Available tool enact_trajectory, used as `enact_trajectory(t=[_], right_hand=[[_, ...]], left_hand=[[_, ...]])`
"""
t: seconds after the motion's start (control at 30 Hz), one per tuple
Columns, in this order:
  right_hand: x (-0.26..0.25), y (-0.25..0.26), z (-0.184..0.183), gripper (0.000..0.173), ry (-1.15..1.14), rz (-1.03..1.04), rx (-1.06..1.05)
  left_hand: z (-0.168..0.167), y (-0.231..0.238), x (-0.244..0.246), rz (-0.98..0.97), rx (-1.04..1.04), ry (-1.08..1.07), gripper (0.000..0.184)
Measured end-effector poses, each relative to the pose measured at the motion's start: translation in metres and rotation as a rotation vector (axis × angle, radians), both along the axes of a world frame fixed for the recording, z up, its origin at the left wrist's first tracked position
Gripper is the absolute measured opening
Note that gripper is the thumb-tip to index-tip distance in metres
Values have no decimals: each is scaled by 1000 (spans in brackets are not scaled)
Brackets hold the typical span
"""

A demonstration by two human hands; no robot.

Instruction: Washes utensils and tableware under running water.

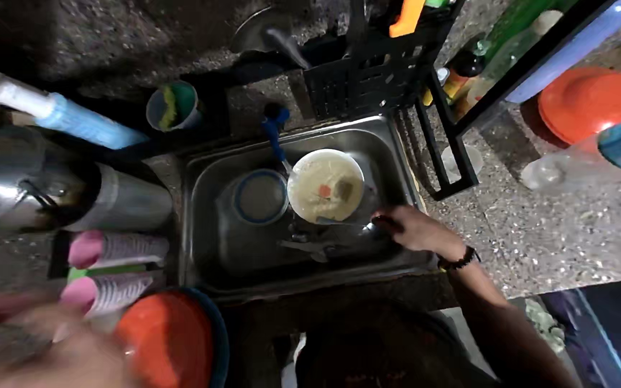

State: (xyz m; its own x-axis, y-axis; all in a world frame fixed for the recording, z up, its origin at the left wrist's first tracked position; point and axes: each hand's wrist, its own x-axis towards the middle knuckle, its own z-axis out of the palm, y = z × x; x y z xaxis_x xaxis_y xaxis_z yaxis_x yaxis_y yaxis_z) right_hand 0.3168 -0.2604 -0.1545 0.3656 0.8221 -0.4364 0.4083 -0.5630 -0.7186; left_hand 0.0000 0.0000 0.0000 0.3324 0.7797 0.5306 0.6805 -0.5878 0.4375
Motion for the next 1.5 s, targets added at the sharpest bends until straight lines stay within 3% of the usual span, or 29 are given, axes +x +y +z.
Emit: enact_trajectory(t=[0.07, 0.17, 0.23, 0.3, 0.33, 0.4, 0.5, 0.6, 0.73, 0.87, 1.03, 1.13, 1.27, 1.37, 1.5], right_hand=[[0, 24, 6, 29, -59, 116, -45], [5, 56, 10, 27, -97, 241, -28], [15, 74, -4, 21, -104, 234, 104], [29, 91, -28, 18, -105, 149, 244], [35, 100, -38, 18, -94, 91, 282], [41, 118, -53, 20, -11, -61, 304], [43, 144, -67, 31, 344, -311, 344], [36, 166, -80, 32, 500, -306, 381], [19, 193, -83, 29, 374, -235, 365], [20, 207, -91, 20, 237, -344, 436], [15, 223, -92, 32, 62, -406, 406], [1, 232, -92, 27, 135, -445, 390], [-20, 231, -93, 29, 458, -532, 467], [-21, 236, -91, 24, 406, -577, 486], [-20, 251, -98, 43, 337, -679, 504]], left_hand=[[-51, -34, 69, -361, -138, 220, 47], [-152, -54, 153, -770, -547, 532, 69], [-198, -52, 186, -907, -851, 461, 52], [-223, -44, 201, -938, -1088, 279, 29], [-229, -39, 205, -922, -1185, 219, 28], [-237, -30, 210, -826, -1345, 68, 29], [-246, -17, 218, -613, -1480, -325, 33], [-256, -2, 220, -474, -1539, -558, 41], [-256, 6, 216, -364, -1520, -562, 37], [-260, 13, 220, -407, -1479, -666, 34], [-250, 9, 222, -388, -1512, -699, 24], [-244, 7, 220, -289, -1520, -743, 23], [-253, 16, 216, -302, -1507, -817, 22], [-256, 13, 217, -318, -1451, -879, 24], [-245, 9, 215, -288, -1410, -806, 18]])
